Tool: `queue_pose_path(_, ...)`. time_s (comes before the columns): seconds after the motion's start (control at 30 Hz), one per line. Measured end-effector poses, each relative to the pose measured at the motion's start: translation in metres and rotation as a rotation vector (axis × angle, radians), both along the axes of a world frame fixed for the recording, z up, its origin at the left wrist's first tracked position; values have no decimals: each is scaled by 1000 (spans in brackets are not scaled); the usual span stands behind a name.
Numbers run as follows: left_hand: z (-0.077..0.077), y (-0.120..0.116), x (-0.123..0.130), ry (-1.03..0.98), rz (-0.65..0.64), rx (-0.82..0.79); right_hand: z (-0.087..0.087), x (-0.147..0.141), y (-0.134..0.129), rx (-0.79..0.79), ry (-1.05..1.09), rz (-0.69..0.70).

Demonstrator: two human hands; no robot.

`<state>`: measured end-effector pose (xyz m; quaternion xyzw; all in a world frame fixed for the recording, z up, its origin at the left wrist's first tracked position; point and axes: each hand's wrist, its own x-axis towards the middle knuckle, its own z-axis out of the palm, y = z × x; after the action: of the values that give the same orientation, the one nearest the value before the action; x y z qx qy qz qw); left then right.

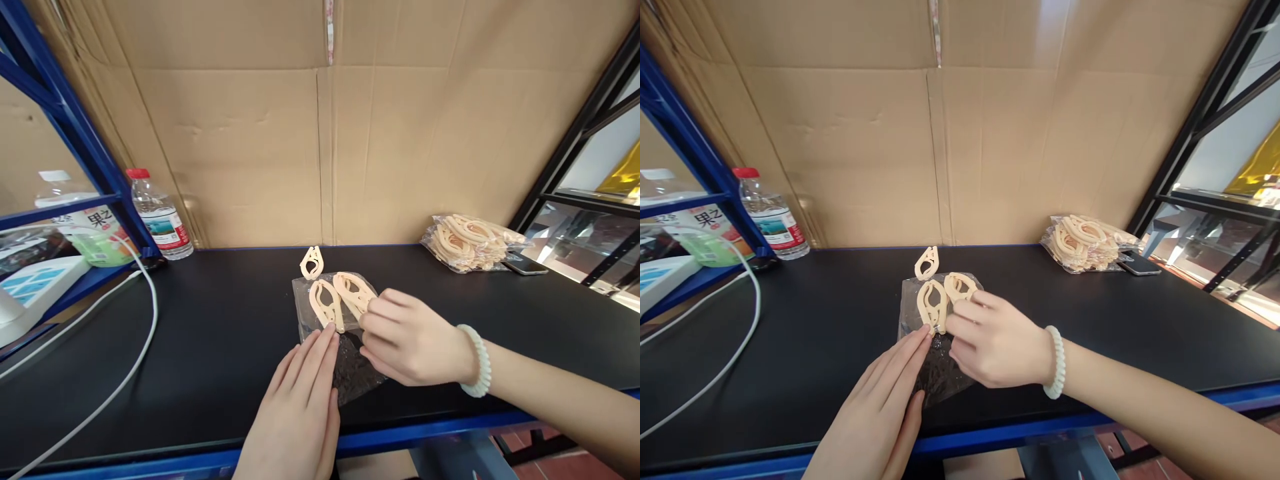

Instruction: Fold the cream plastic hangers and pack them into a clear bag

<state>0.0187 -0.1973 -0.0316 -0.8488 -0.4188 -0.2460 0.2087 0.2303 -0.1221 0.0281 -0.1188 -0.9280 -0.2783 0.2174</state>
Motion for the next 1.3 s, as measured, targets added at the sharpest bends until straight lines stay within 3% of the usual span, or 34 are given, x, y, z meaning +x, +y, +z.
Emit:
queue_pose_path(0.1, 1, -1, 0, 6, 2, -21, 16, 0, 26, -112, 149, -54)
queue_pose_path(0.2, 3, -2, 0, 14, -3, -41, 23, -9, 77, -182, 37, -242)
queue_pose_path(0.23, 3, -2, 0, 14, -5, -45, 22, -16, 96, -203, -44, -304)
queue_pose_path(0.4, 4, -2, 0, 15, -3, -52, 0, -63, 175, -235, -241, -276)
queue_pose_path(0.53, 6, -1, 1, 30, -4, -38, -15, -93, 205, -272, -324, -239)
queue_pose_path(0.67, 6, -1, 1, 39, 2, -56, -19, -92, 217, -309, -312, -250)
queue_pose_path(0.83, 7, -1, -1, 13, -7, -89, -18, -61, 216, -368, -219, -318)
queue_pose_path(1.0, 7, -2, -1, -13, 0, -110, -16, -25, 189, -404, 16, -318)
queue_pose_path(1.13, 8, -4, 0, -14, 11, -132, -7, 2, 147, -373, 280, -287)
queue_pose_path(1.3, 9, -5, 0, -19, 8, -171, 17, 29, 59, -302, 549, -174)
